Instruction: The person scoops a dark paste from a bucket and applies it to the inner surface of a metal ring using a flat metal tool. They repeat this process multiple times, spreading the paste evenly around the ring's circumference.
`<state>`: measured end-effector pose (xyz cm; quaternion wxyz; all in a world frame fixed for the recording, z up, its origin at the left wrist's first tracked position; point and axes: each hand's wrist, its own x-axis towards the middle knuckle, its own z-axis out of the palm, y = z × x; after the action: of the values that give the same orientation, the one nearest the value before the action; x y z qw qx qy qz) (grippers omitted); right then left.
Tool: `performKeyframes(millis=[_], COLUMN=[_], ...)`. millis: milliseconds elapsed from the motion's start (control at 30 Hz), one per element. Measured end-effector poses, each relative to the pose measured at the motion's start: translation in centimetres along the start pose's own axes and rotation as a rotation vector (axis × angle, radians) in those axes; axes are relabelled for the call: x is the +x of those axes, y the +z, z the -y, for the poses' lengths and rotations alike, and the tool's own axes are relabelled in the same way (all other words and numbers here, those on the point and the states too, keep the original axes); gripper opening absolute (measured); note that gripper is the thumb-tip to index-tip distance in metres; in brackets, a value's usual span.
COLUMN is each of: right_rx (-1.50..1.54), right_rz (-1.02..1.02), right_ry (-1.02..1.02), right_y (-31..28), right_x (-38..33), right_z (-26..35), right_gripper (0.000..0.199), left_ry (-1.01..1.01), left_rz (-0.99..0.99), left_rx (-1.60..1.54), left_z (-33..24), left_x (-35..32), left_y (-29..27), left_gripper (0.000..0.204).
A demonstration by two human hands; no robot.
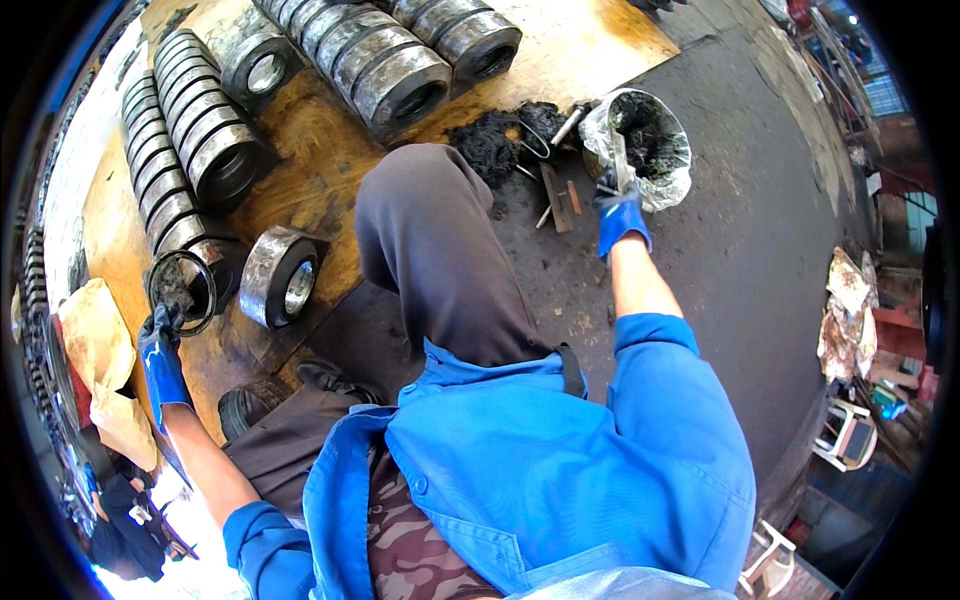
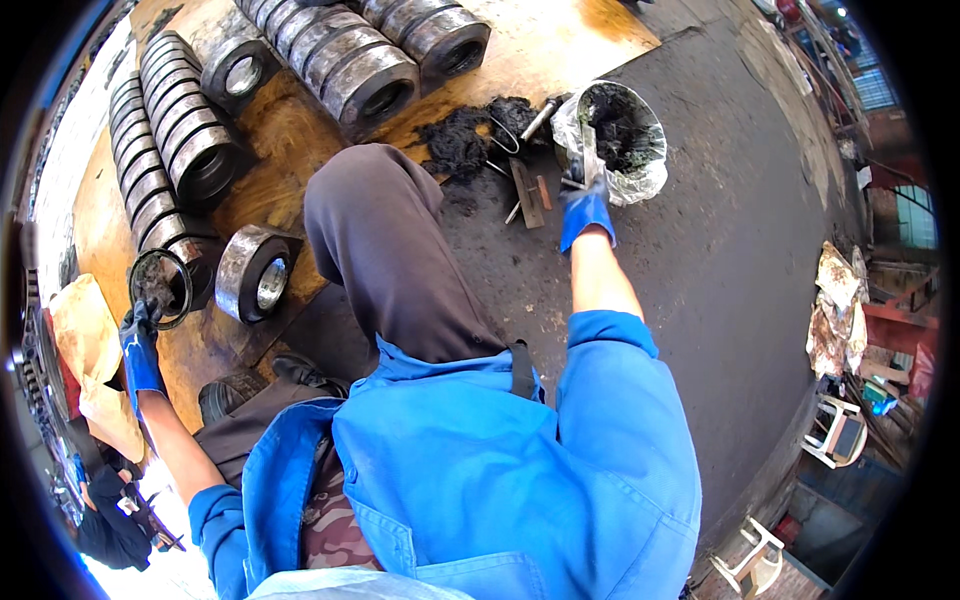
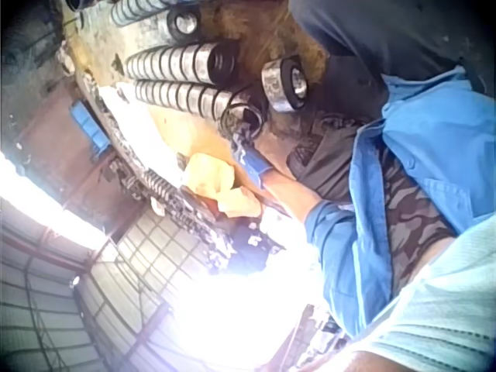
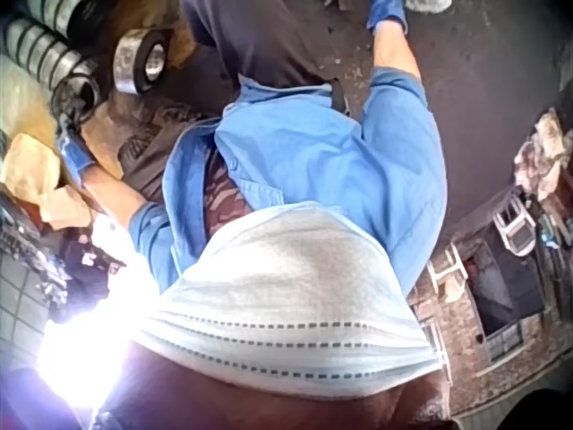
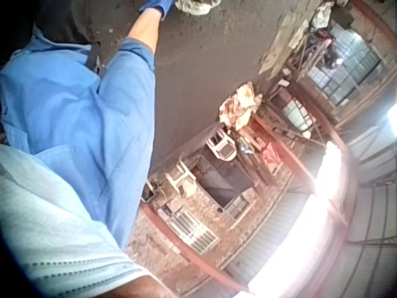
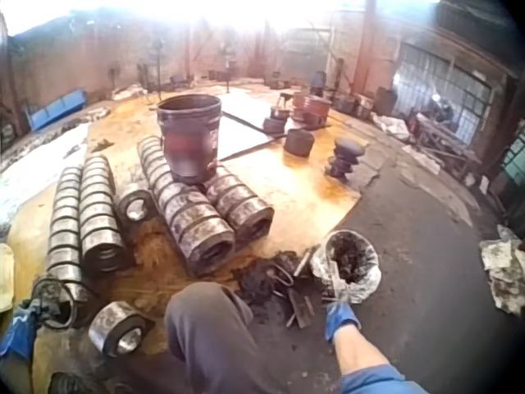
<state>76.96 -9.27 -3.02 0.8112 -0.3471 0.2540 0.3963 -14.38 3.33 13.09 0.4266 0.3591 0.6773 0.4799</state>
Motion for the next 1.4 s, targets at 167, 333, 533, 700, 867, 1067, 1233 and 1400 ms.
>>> performKeyframes(millis=[167, 333, 533, 700, 867, 1067, 1233, 1400], right_rx=[-0.032, -0.197, -0.266, -0.424, -0.530, -1.147, -1.325, -1.422], right_rz=[0.069, 0.254, 0.396, 1.068, 1.312, 1.432, 1.431, 1.281], right_ry=[0.139, 0.262, 0.445, 0.225, 0.607, 0.106, 0.279, 0.625], right_y=[-5.7, -10.6, -3.6, 17.2, 31.4, 26.2, 22.7, 23.3], right_x=[-3.5, -7.3, -9.3, -14.5, -29.4, -39.8, -41.3, -40.3], right_z=[-4.3, -5.2, -5.0, -10.2, -20.4, -34.1, -37.3, -38.1], right_gripper=[0.037, 0.040, 0.029, 0.044, 0.048, 0.037, 0.038, 0.039], left_ry=[0.093, 0.645, 0.388, 0.367, 0.160, 0.167, 0.147, 0.204], left_rz=[0.092, 0.122, 0.018, 0.003, -0.062, -0.165, -0.210, -0.110], left_rx=[0.104, 0.998, 0.553, -0.054, -0.426, -0.310, -0.155, -0.066], left_z=[-2.9, -7.5, -12.4, -10.3, -11.5, -11.2, -12.8, -12.4], left_x=[-3.0, -8.9, -11.3, -9.0, -10.5, -10.4, -11.9, -12.1], left_y=[-1.7, 2.4, 7.3, 5.9, 6.4, 5.7, 6.2, 6.3], left_gripper=[0.036, 0.032, 0.029, 0.022, 0.030, 0.028, 0.029, 0.031])
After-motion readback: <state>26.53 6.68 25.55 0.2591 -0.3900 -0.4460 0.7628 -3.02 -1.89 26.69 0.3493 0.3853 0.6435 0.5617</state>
